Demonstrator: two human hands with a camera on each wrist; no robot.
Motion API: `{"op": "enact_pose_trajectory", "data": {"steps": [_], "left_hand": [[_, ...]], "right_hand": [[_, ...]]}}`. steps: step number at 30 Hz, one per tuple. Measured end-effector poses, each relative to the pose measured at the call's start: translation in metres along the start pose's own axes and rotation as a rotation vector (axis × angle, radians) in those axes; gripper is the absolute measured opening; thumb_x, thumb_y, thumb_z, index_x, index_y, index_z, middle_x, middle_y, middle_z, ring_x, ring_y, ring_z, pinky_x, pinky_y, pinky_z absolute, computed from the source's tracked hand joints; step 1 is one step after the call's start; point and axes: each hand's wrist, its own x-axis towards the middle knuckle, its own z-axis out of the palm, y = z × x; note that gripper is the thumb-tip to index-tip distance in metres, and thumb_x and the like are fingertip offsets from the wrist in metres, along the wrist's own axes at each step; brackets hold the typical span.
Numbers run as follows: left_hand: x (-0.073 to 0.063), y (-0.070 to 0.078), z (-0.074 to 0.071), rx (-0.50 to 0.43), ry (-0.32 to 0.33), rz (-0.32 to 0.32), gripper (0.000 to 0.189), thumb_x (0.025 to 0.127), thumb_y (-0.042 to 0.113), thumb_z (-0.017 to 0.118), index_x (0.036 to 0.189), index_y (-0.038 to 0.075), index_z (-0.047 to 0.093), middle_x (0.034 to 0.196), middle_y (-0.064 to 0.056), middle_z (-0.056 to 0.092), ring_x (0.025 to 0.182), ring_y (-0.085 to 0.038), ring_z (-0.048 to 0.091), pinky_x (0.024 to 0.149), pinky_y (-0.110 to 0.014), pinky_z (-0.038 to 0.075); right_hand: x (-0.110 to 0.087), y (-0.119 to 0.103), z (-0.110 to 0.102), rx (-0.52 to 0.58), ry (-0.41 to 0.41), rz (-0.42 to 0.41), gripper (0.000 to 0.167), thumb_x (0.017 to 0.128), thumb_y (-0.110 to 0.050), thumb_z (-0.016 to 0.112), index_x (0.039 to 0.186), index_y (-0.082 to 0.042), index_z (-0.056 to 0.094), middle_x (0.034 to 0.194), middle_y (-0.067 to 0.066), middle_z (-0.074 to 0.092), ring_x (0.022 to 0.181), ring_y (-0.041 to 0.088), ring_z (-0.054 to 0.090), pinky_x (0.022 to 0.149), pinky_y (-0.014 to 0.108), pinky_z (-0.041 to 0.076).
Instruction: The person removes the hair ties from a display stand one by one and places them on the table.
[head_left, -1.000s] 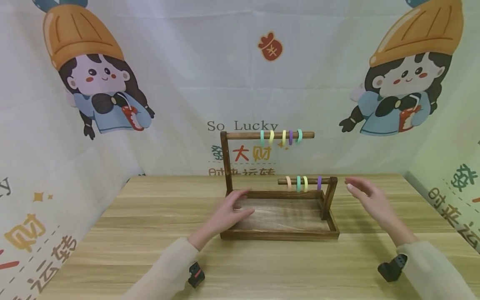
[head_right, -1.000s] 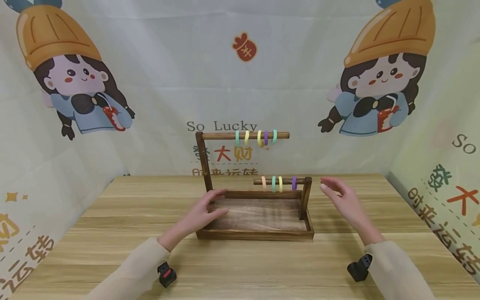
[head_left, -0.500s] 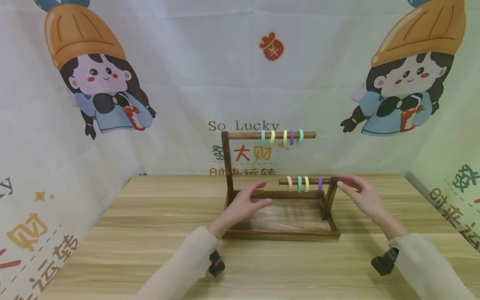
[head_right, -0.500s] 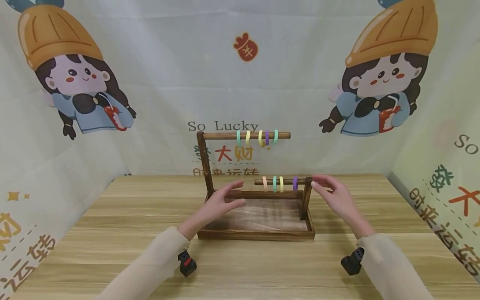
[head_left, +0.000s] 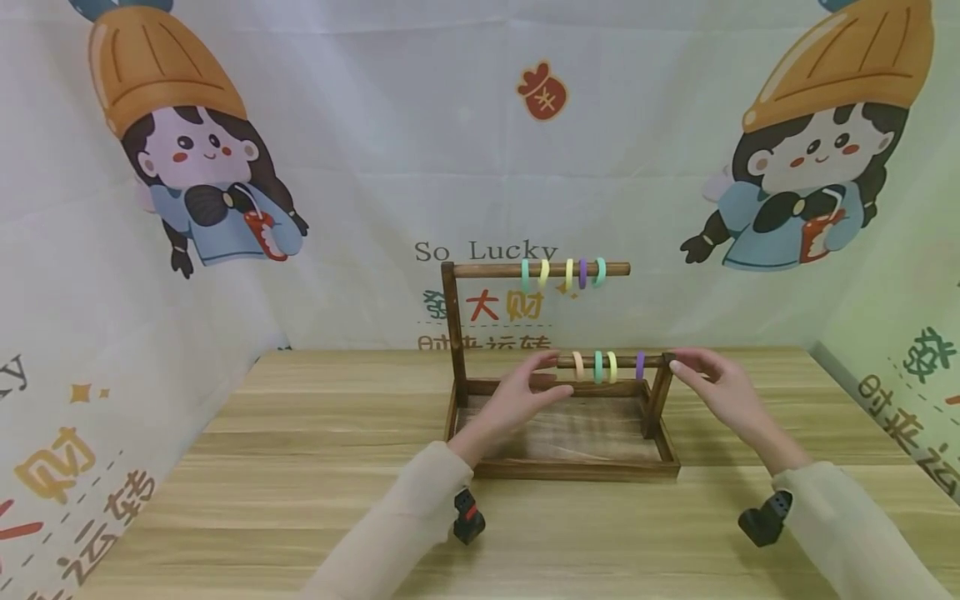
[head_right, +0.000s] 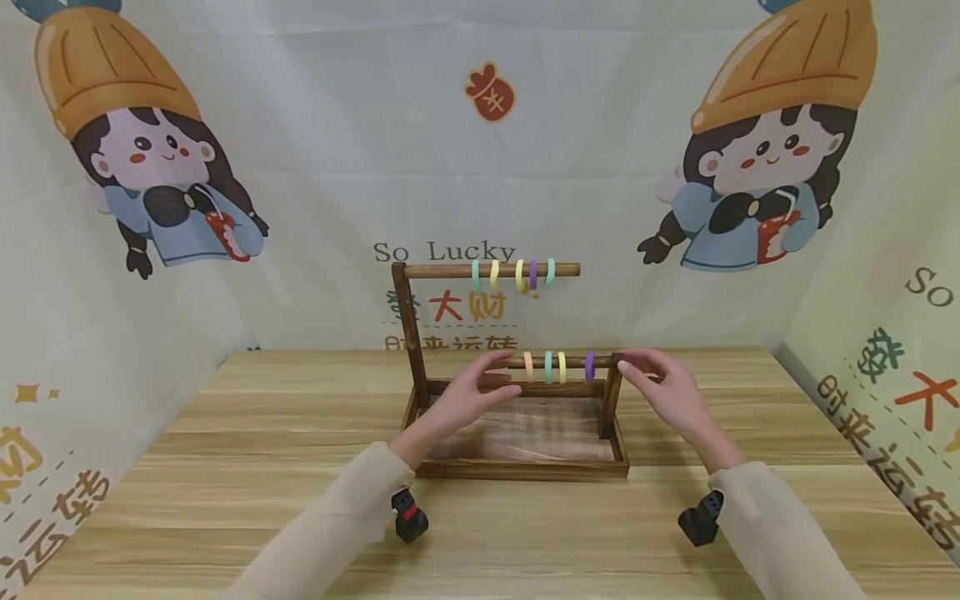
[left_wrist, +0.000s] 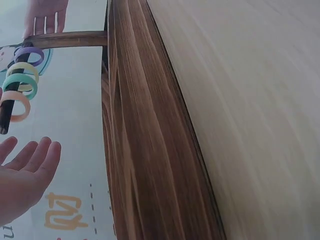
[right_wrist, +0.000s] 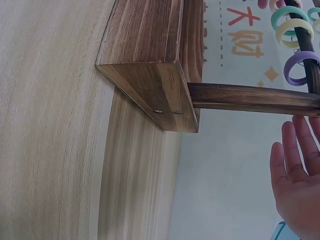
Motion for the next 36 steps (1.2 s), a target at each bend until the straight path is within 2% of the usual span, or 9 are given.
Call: {"op": "enact_pose_trajectory", "data": {"steps": [4,8,10,14,17,24,32,36], "left_hand": [[0.005,0.004,0.007,-0.041,0.006,-0.025,0.06,0.08,0.032,0.064,0.133,0.023,0.037,0.133,-0.001,0.036,0.112,-0.021,0.045,0.081,-0.034,0.045],[0.01,0.009,0.011,-0.099,0.012,-0.023,0.058,0.08,0.028,0.066,0.131,0.021,0.039,0.131,-0.002,0.037,0.109,-0.024,0.047,0.077,-0.032,0.046],[0.009,0.017,0.011,-0.123,0.009,-0.02,0.057,0.08,0.023,0.066,0.13,0.017,0.039,0.128,-0.005,0.04,0.107,-0.024,0.048,0.076,-0.031,0.047],[0.014,0.019,0.014,-0.133,0.026,-0.01,0.055,0.08,0.019,0.067,0.128,0.014,0.041,0.12,-0.004,0.046,0.101,-0.021,0.052,0.074,-0.029,0.048],[0.019,0.013,0.017,-0.121,0.054,-0.001,0.052,0.079,0.022,0.067,0.125,0.016,0.044,0.113,-0.002,0.049,0.095,-0.02,0.054,0.072,-0.028,0.048],[0.02,0.015,0.019,-0.117,0.09,0.012,0.046,0.079,0.021,0.067,0.121,0.012,0.048,0.108,-0.002,0.052,0.091,-0.02,0.055,0.07,-0.028,0.049],[0.015,0.016,0.017,-0.129,0.123,0.007,0.04,0.081,0.017,0.065,0.117,0.01,0.051,0.108,-0.004,0.052,0.09,-0.019,0.055,0.069,-0.03,0.049],[0.012,0.014,0.012,-0.122,0.139,-0.001,0.038,0.081,0.017,0.065,0.116,0.014,0.052,0.11,-0.002,0.051,0.09,-0.017,0.055,0.07,-0.036,0.049]], "right_hand": [[0.001,0.0,0.0,0.001,0.002,-0.003,0.044,0.091,-0.031,0.047,0.122,0.0,0.048,0.117,0.017,0.051,0.097,0.003,0.046,0.079,0.02,0.04],[0.0,-0.002,0.0,0.006,0.007,-0.018,0.044,0.091,-0.031,0.047,0.121,0.002,0.049,0.115,0.018,0.052,0.095,0.002,0.046,0.078,0.018,0.04],[0.0,-0.003,0.0,0.008,0.01,-0.026,0.044,0.091,-0.031,0.048,0.12,0.002,0.049,0.115,0.018,0.052,0.095,0.001,0.046,0.077,0.017,0.04],[0.001,-0.003,0.0,0.016,0.011,-0.036,0.044,0.092,-0.03,0.047,0.12,0.003,0.049,0.115,0.018,0.052,0.094,-0.002,0.046,0.077,0.017,0.04],[0.0,-0.002,0.0,0.016,0.009,-0.033,0.044,0.092,-0.03,0.047,0.121,0.003,0.049,0.116,0.018,0.051,0.095,-0.001,0.046,0.079,0.02,0.041],[0.0,-0.002,0.0,-0.003,0.008,-0.02,0.043,0.092,-0.031,0.047,0.121,0.001,0.049,0.116,0.018,0.052,0.096,0.003,0.047,0.081,0.026,0.041],[-0.001,-0.004,0.0,-0.008,0.002,-0.009,0.044,0.092,-0.031,0.046,0.122,0.002,0.048,0.115,0.02,0.052,0.101,0.023,0.048,0.083,0.041,0.04],[-0.001,-0.003,0.001,-0.009,0.005,-0.013,0.044,0.092,-0.031,0.046,0.121,0.002,0.048,0.115,0.019,0.052,0.099,0.016,0.049,0.083,0.04,0.04]]}}
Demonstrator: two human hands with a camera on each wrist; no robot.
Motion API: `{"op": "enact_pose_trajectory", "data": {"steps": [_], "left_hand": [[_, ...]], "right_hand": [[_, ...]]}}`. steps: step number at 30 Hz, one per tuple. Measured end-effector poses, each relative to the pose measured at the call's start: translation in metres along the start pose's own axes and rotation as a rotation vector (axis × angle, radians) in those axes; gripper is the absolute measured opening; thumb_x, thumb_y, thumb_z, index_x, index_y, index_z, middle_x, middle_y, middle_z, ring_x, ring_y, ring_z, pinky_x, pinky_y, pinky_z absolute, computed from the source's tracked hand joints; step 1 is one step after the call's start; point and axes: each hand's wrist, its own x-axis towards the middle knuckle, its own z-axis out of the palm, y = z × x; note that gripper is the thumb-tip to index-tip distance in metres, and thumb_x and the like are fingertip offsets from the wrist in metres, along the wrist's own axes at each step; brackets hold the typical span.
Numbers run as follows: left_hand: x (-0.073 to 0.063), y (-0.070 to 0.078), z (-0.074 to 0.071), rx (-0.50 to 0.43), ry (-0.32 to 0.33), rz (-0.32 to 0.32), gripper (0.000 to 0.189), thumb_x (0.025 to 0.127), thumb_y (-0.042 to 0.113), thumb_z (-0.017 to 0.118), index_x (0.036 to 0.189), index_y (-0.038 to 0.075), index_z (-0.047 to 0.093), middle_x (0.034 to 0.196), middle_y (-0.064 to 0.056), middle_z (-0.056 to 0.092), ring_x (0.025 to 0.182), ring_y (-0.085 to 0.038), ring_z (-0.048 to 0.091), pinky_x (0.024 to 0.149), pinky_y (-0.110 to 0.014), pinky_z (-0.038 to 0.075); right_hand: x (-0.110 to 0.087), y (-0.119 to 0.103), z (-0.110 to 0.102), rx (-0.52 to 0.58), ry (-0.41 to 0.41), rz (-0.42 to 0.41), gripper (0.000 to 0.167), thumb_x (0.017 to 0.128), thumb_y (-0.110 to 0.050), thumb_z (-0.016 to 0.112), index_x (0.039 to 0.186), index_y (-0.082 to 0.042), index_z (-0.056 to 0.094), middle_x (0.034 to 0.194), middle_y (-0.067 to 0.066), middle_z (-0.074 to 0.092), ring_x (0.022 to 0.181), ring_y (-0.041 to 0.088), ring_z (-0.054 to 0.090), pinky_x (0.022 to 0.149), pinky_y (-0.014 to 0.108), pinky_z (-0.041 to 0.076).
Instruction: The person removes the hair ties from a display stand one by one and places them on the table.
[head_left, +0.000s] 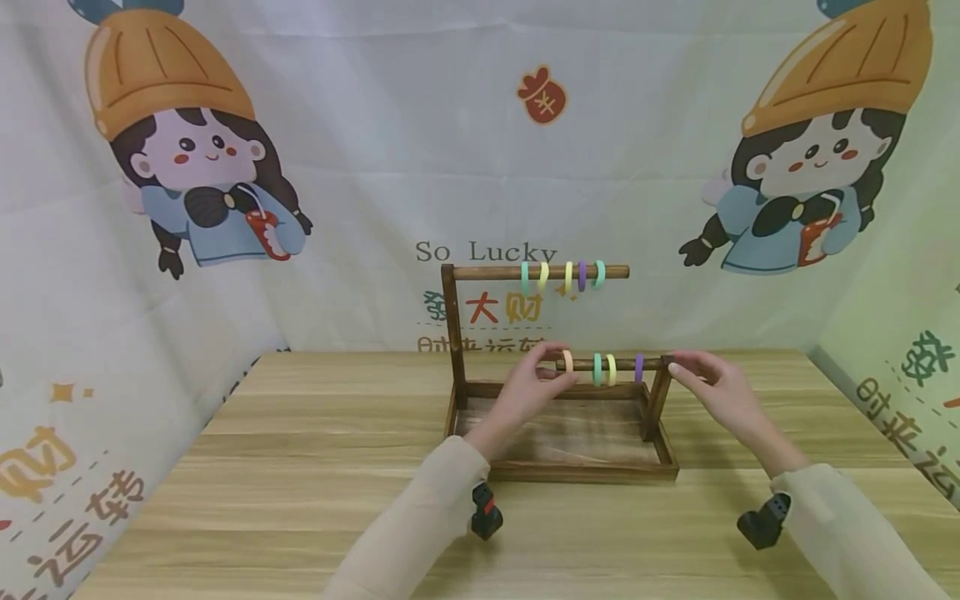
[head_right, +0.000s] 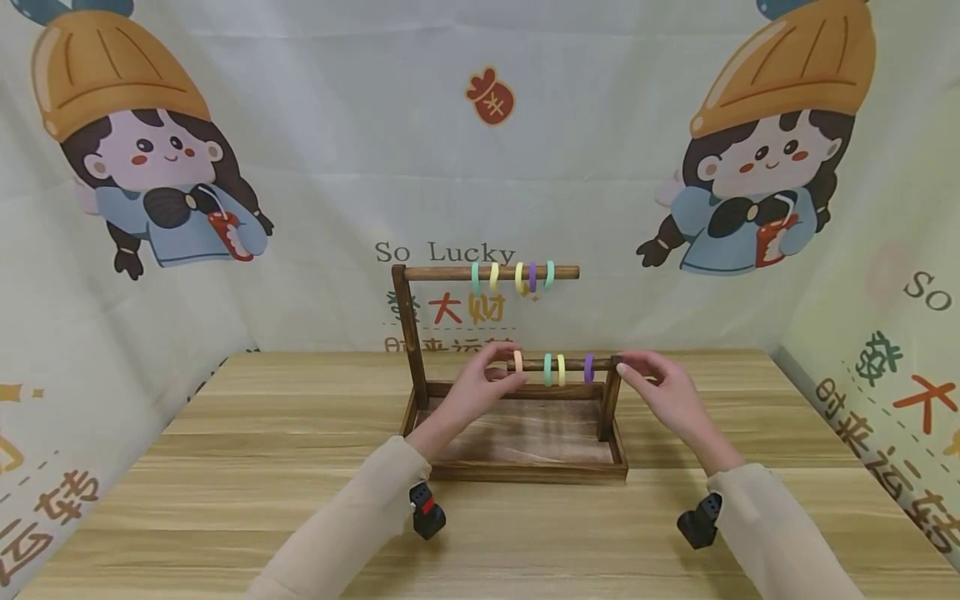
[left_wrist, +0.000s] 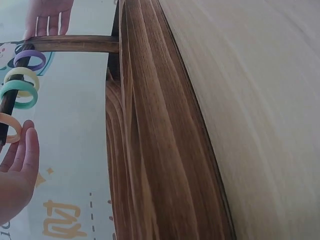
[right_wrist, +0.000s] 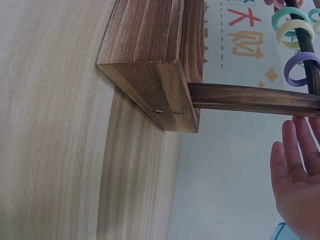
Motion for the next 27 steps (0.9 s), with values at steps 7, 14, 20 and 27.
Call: {"op": "enact_pose_trajectory", "data": {"steps": [7,14,20,27], "left_hand": [[-0.004,-0.004,-0.016,-0.016,-0.004,0.029,0.04,0.082,0.016,0.064,0.119,0.013,0.05,0.113,-0.004,0.05,0.092,-0.019,0.056,0.072,-0.038,0.049],[-0.01,-0.008,-0.031,0.037,-0.025,0.052,0.041,0.082,0.02,0.064,0.12,0.013,0.05,0.113,-0.005,0.05,0.091,-0.019,0.057,0.072,-0.038,0.049],[-0.019,-0.008,-0.039,0.112,-0.064,0.083,0.038,0.083,0.02,0.062,0.119,0.013,0.051,0.11,-0.006,0.052,0.086,-0.017,0.057,0.071,-0.032,0.049],[-0.041,0.011,-0.046,0.129,-0.122,0.137,0.038,0.084,0.01,0.061,0.119,0.001,0.05,0.104,-0.013,0.054,0.087,-0.024,0.058,0.069,-0.028,0.049]], "right_hand": [[0.001,0.001,0.0,0.005,0.007,-0.019,0.043,0.092,-0.031,0.047,0.12,0.003,0.049,0.114,0.019,0.053,0.093,-0.001,0.047,0.079,0.02,0.041],[0.001,0.002,0.001,0.011,0.01,-0.03,0.042,0.092,-0.029,0.048,0.118,0.003,0.05,0.113,0.019,0.054,0.091,-0.005,0.046,0.076,0.013,0.04],[0.001,0.001,0.0,0.005,0.011,-0.033,0.042,0.092,-0.029,0.047,0.119,0.003,0.05,0.114,0.019,0.053,0.091,-0.005,0.046,0.076,0.013,0.04],[0.001,0.001,0.0,0.007,0.007,-0.025,0.043,0.092,-0.03,0.048,0.119,0.003,0.05,0.114,0.019,0.053,0.092,-0.004,0.046,0.075,0.015,0.04]]}}
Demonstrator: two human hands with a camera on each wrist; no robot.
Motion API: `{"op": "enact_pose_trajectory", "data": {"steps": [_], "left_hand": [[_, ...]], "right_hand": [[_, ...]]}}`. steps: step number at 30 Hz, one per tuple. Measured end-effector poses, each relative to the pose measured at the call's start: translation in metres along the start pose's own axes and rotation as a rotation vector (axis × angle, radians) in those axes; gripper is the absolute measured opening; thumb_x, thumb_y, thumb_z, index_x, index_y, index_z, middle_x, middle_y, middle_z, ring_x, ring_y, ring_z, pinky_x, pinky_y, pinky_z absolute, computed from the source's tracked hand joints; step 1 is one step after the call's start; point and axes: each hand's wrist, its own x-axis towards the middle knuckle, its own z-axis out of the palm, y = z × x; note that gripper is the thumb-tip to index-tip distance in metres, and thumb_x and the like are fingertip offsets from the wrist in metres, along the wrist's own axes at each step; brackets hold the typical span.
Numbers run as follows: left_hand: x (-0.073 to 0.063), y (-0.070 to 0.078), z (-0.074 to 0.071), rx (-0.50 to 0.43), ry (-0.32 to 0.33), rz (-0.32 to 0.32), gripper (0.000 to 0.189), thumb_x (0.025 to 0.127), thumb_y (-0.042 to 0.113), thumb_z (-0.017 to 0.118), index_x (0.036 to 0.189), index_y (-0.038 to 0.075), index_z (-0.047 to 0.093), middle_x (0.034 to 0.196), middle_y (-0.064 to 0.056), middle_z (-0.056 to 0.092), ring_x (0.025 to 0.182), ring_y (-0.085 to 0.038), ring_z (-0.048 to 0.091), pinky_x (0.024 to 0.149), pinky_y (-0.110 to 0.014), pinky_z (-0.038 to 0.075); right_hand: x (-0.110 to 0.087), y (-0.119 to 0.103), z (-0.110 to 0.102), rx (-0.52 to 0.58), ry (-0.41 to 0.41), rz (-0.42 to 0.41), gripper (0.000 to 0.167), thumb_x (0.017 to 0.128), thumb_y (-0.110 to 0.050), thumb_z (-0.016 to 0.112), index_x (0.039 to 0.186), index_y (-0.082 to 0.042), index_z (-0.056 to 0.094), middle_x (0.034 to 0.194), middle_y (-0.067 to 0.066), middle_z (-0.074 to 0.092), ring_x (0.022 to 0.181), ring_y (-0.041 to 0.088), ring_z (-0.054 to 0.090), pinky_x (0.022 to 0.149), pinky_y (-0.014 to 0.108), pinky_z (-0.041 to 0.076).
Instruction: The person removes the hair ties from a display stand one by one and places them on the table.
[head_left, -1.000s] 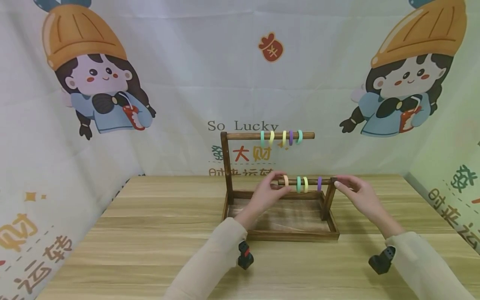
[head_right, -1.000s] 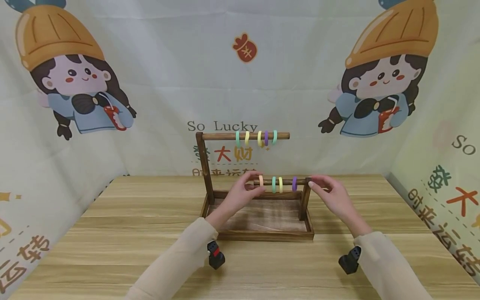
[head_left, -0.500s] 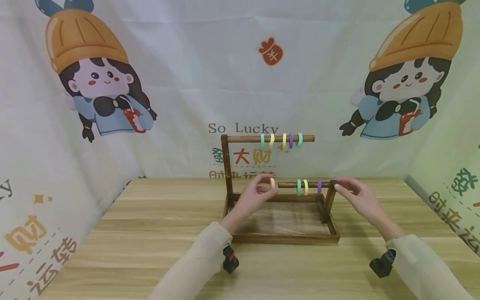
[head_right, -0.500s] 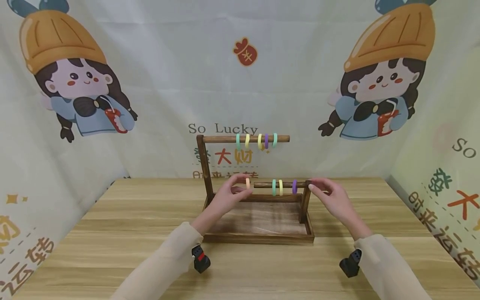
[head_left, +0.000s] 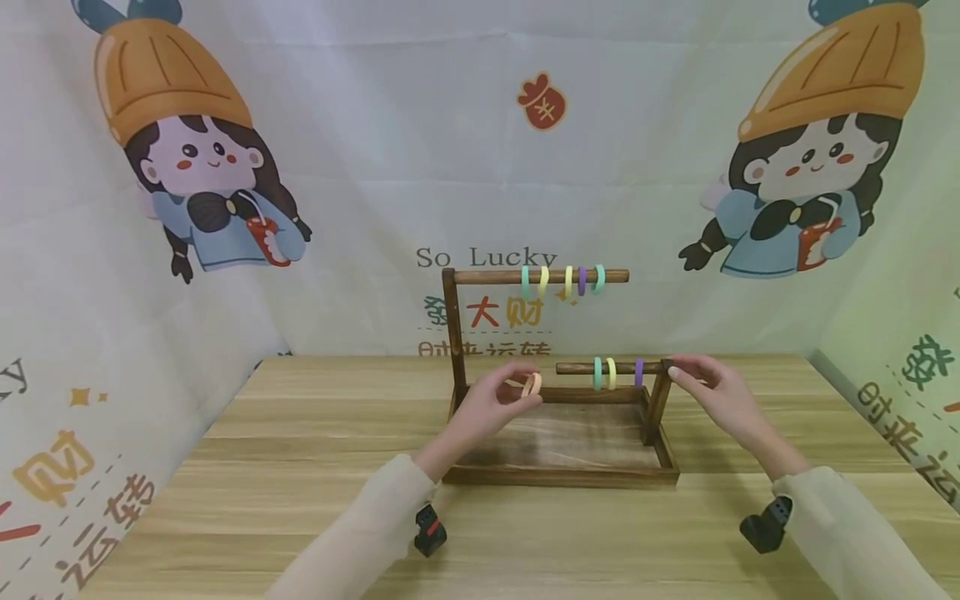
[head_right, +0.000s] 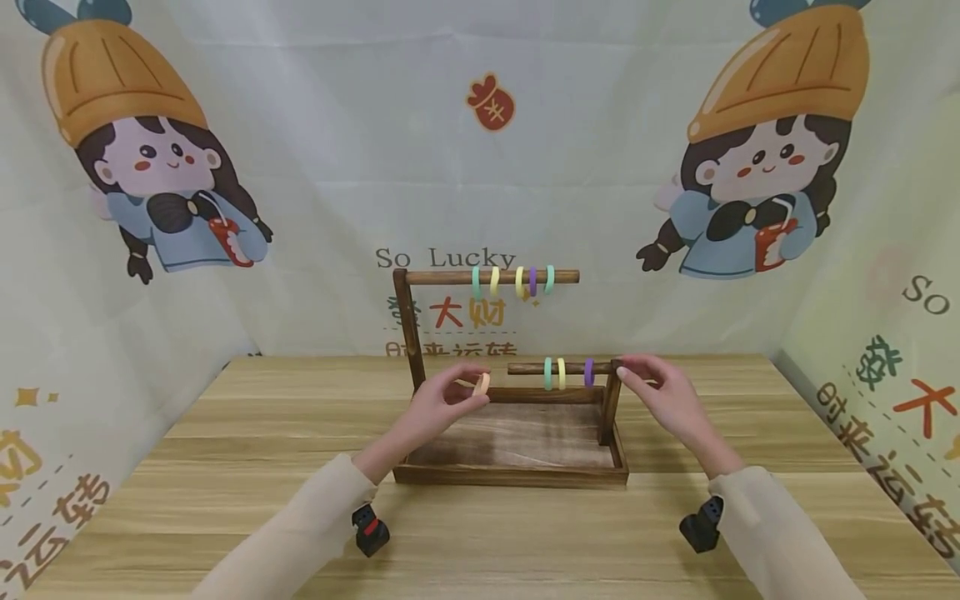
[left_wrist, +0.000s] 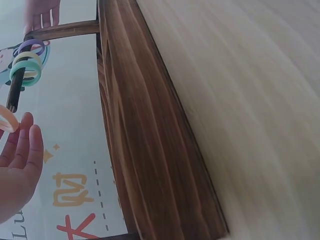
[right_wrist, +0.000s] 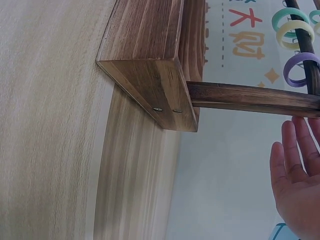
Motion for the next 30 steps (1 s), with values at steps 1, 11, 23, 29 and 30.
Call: {"op": "enact_pose_trajectory", "data": {"steps": [1,11,23,29,30], "left_hand": [[-0.003,0.003,-0.001,0.01,-0.005,0.011,0.037,0.084,0.008,0.061,0.118,0.0,0.051,0.103,-0.013,0.054,0.087,-0.025,0.058,0.069,-0.028,0.049],[-0.019,0.01,-0.006,0.118,-0.027,0.088,0.028,0.082,0.007,0.062,0.108,-0.002,0.057,0.099,-0.015,0.054,0.082,-0.023,0.055,0.07,-0.035,0.049],[-0.029,-0.034,-0.014,0.156,-0.061,0.101,0.031,0.077,0.019,0.07,0.105,0.008,0.061,0.087,-0.011,0.049,0.076,-0.015,0.053,0.066,-0.025,0.05],[-0.043,-0.026,-0.019,0.165,-0.065,0.086,0.03,0.077,0.012,0.069,0.104,0.004,0.061,0.085,-0.011,0.049,0.074,-0.012,0.05,0.064,-0.024,0.049],[-0.046,-0.023,-0.02,0.166,-0.067,0.086,0.029,0.076,0.01,0.069,0.103,0.002,0.06,0.085,-0.012,0.049,0.074,-0.013,0.05,0.063,-0.024,0.049]], "right_hand": [[0.0,0.0,0.0,0.002,-0.001,0.0,0.043,0.092,-0.03,0.048,0.119,0.003,0.05,0.114,0.019,0.053,0.092,-0.004,0.046,0.075,0.015,0.04],[0.0,-0.001,-0.001,-0.002,-0.003,-0.004,0.043,0.092,-0.029,0.047,0.119,0.004,0.05,0.114,0.02,0.052,0.093,-0.003,0.046,0.076,0.015,0.04],[0.0,0.0,-0.001,-0.011,-0.017,0.008,0.043,0.092,-0.029,0.047,0.121,0.002,0.049,0.116,0.019,0.052,0.099,0.01,0.05,0.078,0.02,0.043],[-0.001,-0.001,-0.001,-0.008,-0.014,0.006,0.043,0.092,-0.029,0.047,0.121,0.002,0.049,0.116,0.019,0.052,0.1,0.014,0.05,0.075,0.015,0.041],[-0.001,-0.001,-0.001,-0.007,-0.014,0.007,0.043,0.092,-0.029,0.047,0.121,0.002,0.048,0.116,0.019,0.052,0.102,0.018,0.05,0.075,0.015,0.041]]}}
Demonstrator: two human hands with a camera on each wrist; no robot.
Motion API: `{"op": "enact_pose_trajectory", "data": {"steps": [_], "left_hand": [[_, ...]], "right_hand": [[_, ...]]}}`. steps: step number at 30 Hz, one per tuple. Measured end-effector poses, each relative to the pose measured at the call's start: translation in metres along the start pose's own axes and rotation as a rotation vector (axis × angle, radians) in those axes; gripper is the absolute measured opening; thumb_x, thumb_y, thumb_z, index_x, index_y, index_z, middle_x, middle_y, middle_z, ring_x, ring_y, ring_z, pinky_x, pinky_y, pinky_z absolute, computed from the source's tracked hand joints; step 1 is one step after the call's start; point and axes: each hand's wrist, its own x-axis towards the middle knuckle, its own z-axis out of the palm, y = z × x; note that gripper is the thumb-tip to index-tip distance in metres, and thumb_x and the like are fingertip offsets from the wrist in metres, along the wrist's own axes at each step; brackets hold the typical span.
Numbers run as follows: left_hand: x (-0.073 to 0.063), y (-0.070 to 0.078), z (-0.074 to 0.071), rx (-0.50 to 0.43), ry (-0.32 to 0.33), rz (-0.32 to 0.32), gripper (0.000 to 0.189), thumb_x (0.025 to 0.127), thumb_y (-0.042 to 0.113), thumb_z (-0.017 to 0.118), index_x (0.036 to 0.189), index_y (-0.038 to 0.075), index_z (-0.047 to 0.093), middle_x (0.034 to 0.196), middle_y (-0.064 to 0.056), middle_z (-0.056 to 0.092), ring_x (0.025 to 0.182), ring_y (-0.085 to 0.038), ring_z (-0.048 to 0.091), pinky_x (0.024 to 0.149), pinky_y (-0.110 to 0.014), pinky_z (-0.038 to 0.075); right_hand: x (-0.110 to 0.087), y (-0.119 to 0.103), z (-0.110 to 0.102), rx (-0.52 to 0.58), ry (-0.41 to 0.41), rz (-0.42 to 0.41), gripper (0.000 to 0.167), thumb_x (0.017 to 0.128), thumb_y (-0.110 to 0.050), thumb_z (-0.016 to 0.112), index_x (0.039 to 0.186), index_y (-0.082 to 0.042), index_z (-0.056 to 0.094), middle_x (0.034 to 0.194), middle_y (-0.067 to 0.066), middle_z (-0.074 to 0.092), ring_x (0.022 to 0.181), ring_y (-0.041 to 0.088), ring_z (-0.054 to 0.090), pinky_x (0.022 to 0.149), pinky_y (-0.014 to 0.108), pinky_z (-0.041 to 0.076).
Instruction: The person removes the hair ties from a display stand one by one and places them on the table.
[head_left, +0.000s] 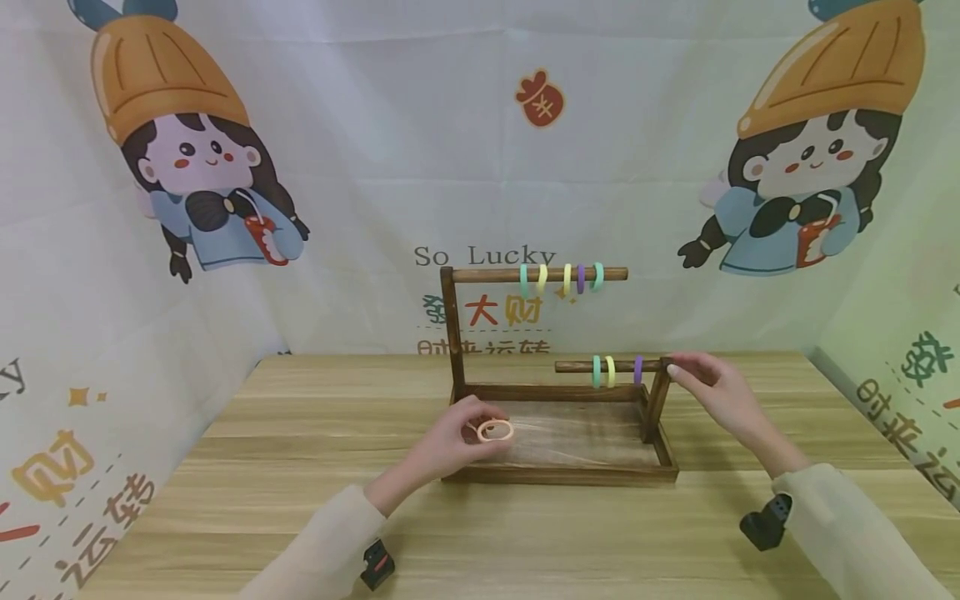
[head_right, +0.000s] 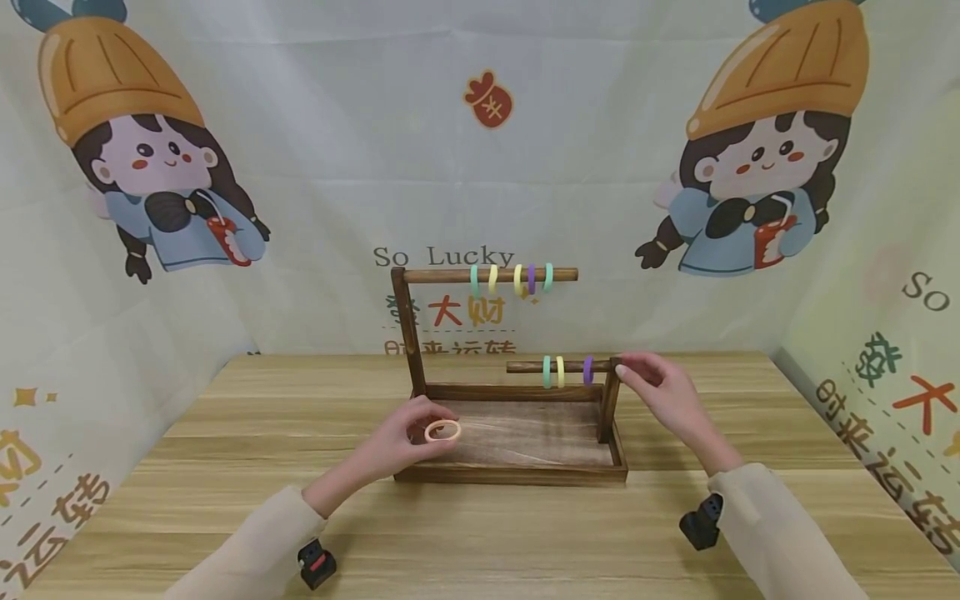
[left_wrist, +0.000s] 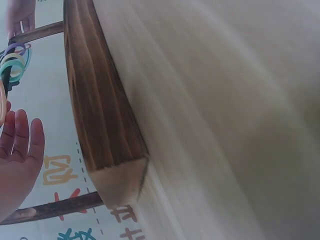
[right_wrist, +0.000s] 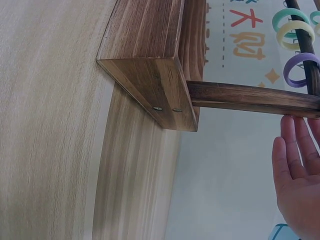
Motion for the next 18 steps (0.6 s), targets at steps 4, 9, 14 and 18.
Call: {"op": "enact_pose_trajectory", "data": {"steps": [4,9,14,18], "left_hand": [[-0.011,0.011,-0.005,0.016,-0.015,0.026,0.027,0.075,0.002,0.069,0.1,-0.003,0.06,0.084,-0.013,0.049,0.074,-0.019,0.049,0.061,-0.024,0.048],[-0.02,-0.01,-0.007,0.071,-0.036,0.032,0.026,0.076,0.01,0.07,0.099,0.002,0.062,0.084,-0.002,0.049,0.075,-0.019,0.048,0.06,-0.023,0.046],[-0.028,-0.028,-0.011,0.098,-0.063,-0.007,0.033,0.076,0.022,0.07,0.103,0.006,0.062,0.087,-0.006,0.052,0.077,-0.019,0.05,0.063,-0.025,0.048],[-0.034,-0.031,-0.013,0.109,-0.074,-0.025,0.034,0.075,0.024,0.071,0.102,0.005,0.062,0.087,-0.008,0.054,0.077,-0.019,0.05,0.063,-0.026,0.048]], "right_hand": [[0.0,-0.001,0.0,0.006,-0.007,0.004,0.044,0.092,-0.03,0.046,0.121,0.003,0.048,0.117,0.02,0.051,0.104,0.028,0.048,0.076,0.015,0.041],[0.0,-0.002,0.0,0.011,-0.009,0.01,0.045,0.092,-0.031,0.047,0.121,0.003,0.048,0.117,0.019,0.051,0.101,0.015,0.05,0.076,0.015,0.041],[0.0,-0.003,0.0,0.014,-0.012,0.017,0.046,0.092,-0.032,0.047,0.121,0.003,0.048,0.116,0.019,0.051,0.097,0.005,0.049,0.076,0.015,0.041],[0.0,-0.004,-0.001,0.001,-0.016,0.017,0.046,0.092,-0.032,0.046,0.121,0.003,0.048,0.116,0.02,0.051,0.102,0.021,0.049,0.077,0.019,0.042]]}}
